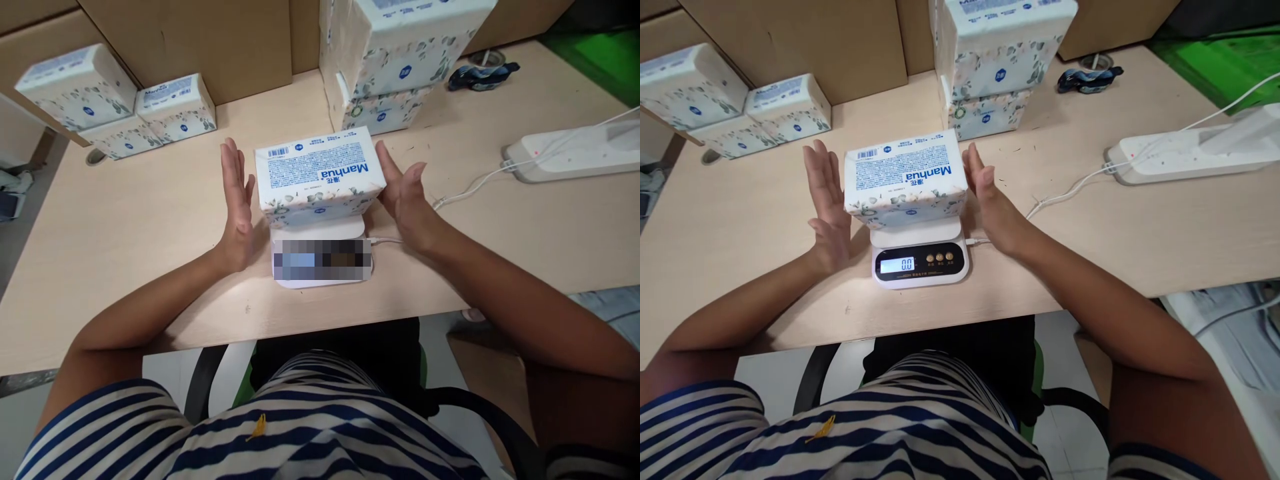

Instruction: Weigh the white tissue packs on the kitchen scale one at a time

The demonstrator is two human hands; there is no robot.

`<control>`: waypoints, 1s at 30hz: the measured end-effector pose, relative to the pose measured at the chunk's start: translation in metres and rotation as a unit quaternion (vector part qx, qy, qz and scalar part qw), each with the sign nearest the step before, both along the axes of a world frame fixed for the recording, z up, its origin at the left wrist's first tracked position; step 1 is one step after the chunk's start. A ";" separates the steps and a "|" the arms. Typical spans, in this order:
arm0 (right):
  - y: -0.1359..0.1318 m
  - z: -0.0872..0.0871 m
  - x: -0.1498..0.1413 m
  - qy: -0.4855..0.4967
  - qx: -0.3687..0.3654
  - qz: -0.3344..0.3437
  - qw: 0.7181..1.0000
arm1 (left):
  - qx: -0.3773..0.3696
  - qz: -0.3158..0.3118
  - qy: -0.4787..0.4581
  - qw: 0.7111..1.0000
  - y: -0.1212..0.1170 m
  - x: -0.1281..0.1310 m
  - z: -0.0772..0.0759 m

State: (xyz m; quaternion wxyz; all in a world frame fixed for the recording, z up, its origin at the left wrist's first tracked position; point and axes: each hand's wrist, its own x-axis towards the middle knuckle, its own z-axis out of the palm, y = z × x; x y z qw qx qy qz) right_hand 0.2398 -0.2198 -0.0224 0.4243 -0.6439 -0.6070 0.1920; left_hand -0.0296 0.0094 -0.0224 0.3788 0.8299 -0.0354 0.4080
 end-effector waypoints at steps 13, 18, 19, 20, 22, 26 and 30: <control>-0.005 0.006 -0.001 0.070 0.017 -0.013 0.997 | -0.011 -0.008 0.100 0.995 0.002 -0.003 -0.006; -0.008 0.007 0.001 0.074 0.006 -0.015 0.997 | 0.000 -0.032 0.095 0.995 0.006 0.001 -0.006; -0.008 0.006 0.002 0.071 0.002 -0.014 0.997 | 0.000 -0.035 0.094 0.995 0.007 0.002 -0.007; -0.008 0.006 0.003 0.070 0.001 -0.014 0.997 | 0.000 -0.037 0.093 0.995 0.007 0.002 -0.007; -0.008 0.008 0.002 0.076 0.005 -0.015 0.997 | 0.002 -0.038 0.095 0.995 0.007 0.002 -0.008; -0.009 0.012 -0.004 0.099 0.010 -0.015 0.995 | 0.002 -0.038 0.096 0.995 0.007 0.002 -0.007; -0.010 0.013 -0.005 0.102 0.010 -0.016 0.995 | 0.004 -0.038 0.099 0.994 0.006 0.002 -0.005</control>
